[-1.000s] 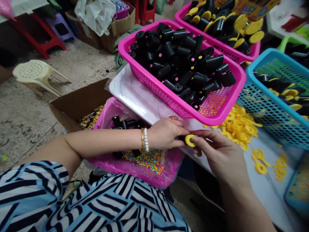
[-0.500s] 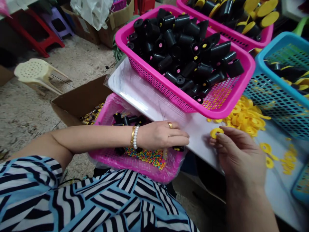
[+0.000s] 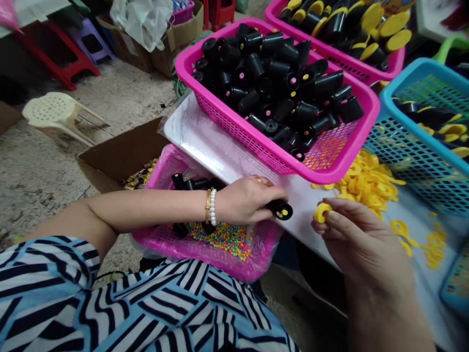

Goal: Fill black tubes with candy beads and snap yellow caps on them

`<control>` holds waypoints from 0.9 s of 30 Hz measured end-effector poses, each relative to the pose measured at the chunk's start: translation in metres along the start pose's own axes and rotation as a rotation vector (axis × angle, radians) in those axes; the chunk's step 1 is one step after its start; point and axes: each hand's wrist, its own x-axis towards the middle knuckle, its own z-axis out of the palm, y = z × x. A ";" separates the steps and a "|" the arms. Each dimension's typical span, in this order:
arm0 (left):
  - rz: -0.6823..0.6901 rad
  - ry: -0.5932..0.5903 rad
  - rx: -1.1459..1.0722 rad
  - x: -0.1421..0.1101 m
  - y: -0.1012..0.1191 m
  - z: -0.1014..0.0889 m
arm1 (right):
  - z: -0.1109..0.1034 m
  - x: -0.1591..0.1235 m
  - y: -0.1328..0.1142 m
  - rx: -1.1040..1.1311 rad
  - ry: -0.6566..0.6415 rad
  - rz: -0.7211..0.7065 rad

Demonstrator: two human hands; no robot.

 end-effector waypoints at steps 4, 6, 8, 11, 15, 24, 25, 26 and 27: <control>-0.062 0.027 -0.036 0.008 0.002 0.002 | 0.011 -0.001 -0.001 -0.160 -0.050 0.036; -0.092 0.031 -0.019 0.010 0.002 0.003 | 0.015 0.000 0.001 -0.247 -0.089 0.037; -0.104 0.012 0.006 0.012 0.003 0.002 | 0.018 0.002 0.001 -0.297 -0.130 0.041; -0.098 -0.034 0.025 0.013 0.004 0.000 | 0.021 0.004 -0.001 -0.276 -0.129 0.093; -0.110 -0.066 0.026 0.014 0.006 -0.004 | 0.023 0.007 0.000 -0.156 -0.089 0.182; -0.201 -0.122 -0.007 0.013 0.014 -0.012 | 0.026 -0.004 -0.002 -0.229 -0.039 0.115; -0.195 -0.121 -0.004 0.013 0.013 -0.011 | 0.026 -0.004 -0.003 -0.240 -0.041 0.108; -0.190 -0.121 0.002 0.013 0.013 -0.011 | 0.026 -0.003 -0.003 -0.236 -0.042 0.109; -0.185 -0.120 0.011 0.013 0.012 -0.010 | 0.027 -0.002 -0.003 -0.220 -0.040 0.116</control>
